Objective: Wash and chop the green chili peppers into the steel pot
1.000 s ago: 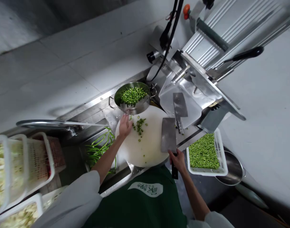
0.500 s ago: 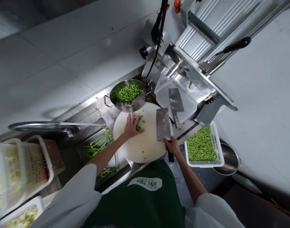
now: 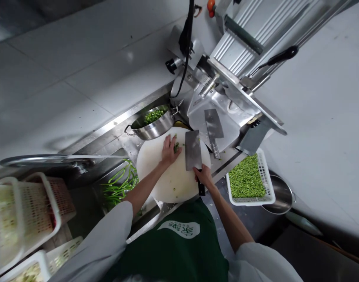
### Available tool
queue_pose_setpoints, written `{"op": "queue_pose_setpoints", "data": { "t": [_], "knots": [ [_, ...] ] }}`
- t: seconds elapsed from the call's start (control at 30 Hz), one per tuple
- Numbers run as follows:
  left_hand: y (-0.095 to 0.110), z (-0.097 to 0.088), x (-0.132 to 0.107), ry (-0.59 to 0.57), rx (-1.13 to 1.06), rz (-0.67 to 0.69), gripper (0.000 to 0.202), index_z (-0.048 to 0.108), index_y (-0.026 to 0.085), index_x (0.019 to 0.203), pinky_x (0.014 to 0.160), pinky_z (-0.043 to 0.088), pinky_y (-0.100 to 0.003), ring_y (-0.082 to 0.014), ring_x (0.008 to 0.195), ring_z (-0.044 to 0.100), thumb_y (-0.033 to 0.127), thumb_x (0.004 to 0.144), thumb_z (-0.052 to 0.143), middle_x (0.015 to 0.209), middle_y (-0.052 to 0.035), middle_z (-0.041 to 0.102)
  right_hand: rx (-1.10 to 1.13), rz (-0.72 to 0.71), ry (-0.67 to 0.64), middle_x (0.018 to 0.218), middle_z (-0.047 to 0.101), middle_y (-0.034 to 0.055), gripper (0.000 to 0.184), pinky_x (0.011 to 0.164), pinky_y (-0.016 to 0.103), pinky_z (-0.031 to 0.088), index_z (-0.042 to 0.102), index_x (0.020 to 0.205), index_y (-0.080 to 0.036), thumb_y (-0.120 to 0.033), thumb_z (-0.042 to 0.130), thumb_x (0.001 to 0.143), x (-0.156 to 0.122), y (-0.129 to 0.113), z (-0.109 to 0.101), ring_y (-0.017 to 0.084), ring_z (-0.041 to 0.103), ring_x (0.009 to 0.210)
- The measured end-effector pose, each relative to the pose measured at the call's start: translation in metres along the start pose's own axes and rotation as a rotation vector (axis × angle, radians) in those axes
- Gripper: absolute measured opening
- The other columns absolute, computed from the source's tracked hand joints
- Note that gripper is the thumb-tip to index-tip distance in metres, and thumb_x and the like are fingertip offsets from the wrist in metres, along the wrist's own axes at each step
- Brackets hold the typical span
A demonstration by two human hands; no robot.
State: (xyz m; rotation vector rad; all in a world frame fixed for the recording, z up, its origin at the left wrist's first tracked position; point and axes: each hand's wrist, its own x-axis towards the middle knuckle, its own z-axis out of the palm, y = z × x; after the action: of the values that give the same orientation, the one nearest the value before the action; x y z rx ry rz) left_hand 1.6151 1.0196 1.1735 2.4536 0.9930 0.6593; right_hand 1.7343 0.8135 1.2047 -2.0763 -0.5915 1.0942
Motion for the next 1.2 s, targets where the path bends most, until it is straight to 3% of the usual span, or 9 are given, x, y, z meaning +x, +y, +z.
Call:
{"op": "queue_pose_setpoints", "data": {
  "t": [0.2,0.3,0.43,0.57,0.73,0.83,0.93,1.07,1.2],
  "knots": [
    [0.030,0.030,0.003,0.012,-0.125,-0.029,0.069,0.043,0.012,0.150,0.124,0.026,-0.056,-0.0321,0.156,0.021,0.055,0.096,0.050,0.163,-0.0208,0.032,0.088,-0.030,-0.047,0.044,0.055,-0.0061,0.031,0.037,0.022,0.038,0.039,0.076,-0.027,-0.043,0.064,0.082,0.001,-0.012,0.040,0.014,0.053,0.035],
    [0.043,0.025,-0.005,0.051,-0.173,-0.027,0.068,0.043,0.014,0.151,0.122,0.032,-0.056,-0.0329,0.154,0.024,0.052,0.095,0.053,0.161,-0.0206,0.034,0.149,-0.057,-0.008,0.045,0.054,-0.0051,0.033,0.035,0.024,0.037,0.039,0.074,-0.027,-0.049,0.064,0.079,-0.011,-0.015,0.057,0.014,0.052,0.035],
    [0.061,-0.017,-0.012,0.080,-0.131,0.060,0.062,0.050,0.019,0.148,0.121,0.034,-0.056,-0.0338,0.153,0.027,0.047,0.093,0.058,0.162,-0.0173,0.033,0.265,-0.104,-0.029,0.045,0.054,-0.0045,0.036,0.035,0.025,0.038,0.043,0.076,-0.027,-0.058,0.060,0.080,-0.041,-0.031,0.062,0.015,0.051,0.035],
    [0.067,-0.077,0.016,0.114,-0.074,0.139,0.040,0.064,0.025,0.132,0.120,0.038,-0.050,-0.0289,0.145,0.040,0.043,0.098,0.053,0.150,-0.0110,0.048,0.297,-0.178,-0.088,0.046,0.055,-0.0046,0.030,0.035,0.022,0.038,0.045,0.078,-0.025,-0.050,0.060,0.083,-0.050,-0.083,0.059,0.013,0.051,0.035],
    [0.025,-0.121,0.097,0.245,-0.088,0.086,0.022,0.069,0.020,0.100,0.106,0.046,-0.042,-0.0246,0.113,0.058,0.036,0.099,0.053,0.113,-0.0102,0.064,0.362,-0.198,-0.197,0.043,0.053,-0.0074,0.027,0.033,0.019,0.037,0.042,0.078,-0.025,-0.040,0.064,0.079,-0.014,-0.158,0.063,0.011,0.049,0.032],
    [-0.012,-0.127,0.146,0.321,-0.064,0.031,0.015,0.064,0.021,0.084,0.097,0.047,-0.040,-0.0244,0.100,0.058,0.029,0.095,0.056,0.096,-0.0089,0.064,0.346,-0.200,-0.231,0.041,0.052,-0.0074,0.025,0.032,0.019,0.037,0.042,0.076,-0.025,-0.037,0.064,0.077,-0.008,-0.175,0.057,0.011,0.049,0.031],
    [-0.042,-0.123,0.182,0.312,-0.100,-0.056,0.014,0.061,0.021,0.077,0.089,0.048,-0.036,-0.0216,0.087,0.058,0.025,0.090,0.058,0.085,-0.0063,0.063,0.283,-0.199,-0.232,0.042,0.054,-0.0057,0.022,0.033,0.020,0.035,0.043,0.073,-0.025,-0.037,0.061,0.078,-0.026,-0.162,0.041,0.012,0.050,0.032],
    [-0.070,-0.116,0.210,0.034,-0.195,-0.225,0.011,0.062,0.019,0.073,0.076,0.048,-0.030,-0.0167,0.068,0.055,0.022,0.083,0.060,0.069,-0.0012,0.061,0.148,-0.143,-0.162,0.041,0.053,-0.0054,0.025,0.035,0.021,0.035,0.044,0.071,-0.025,-0.045,0.057,0.080,-0.063,-0.121,0.009,0.012,0.049,0.033],
    [-0.105,-0.139,0.213,-0.043,-0.126,-0.364,0.008,0.066,0.017,0.079,0.081,0.049,-0.030,-0.0187,0.076,0.061,0.021,0.081,0.060,0.076,-0.0045,0.067,-0.017,-0.090,-0.023,0.043,0.054,-0.0041,0.030,0.041,0.023,0.039,0.045,0.071,-0.025,-0.051,0.055,0.082,-0.086,-0.075,-0.024,0.014,0.053,0.037]
  ]
}}
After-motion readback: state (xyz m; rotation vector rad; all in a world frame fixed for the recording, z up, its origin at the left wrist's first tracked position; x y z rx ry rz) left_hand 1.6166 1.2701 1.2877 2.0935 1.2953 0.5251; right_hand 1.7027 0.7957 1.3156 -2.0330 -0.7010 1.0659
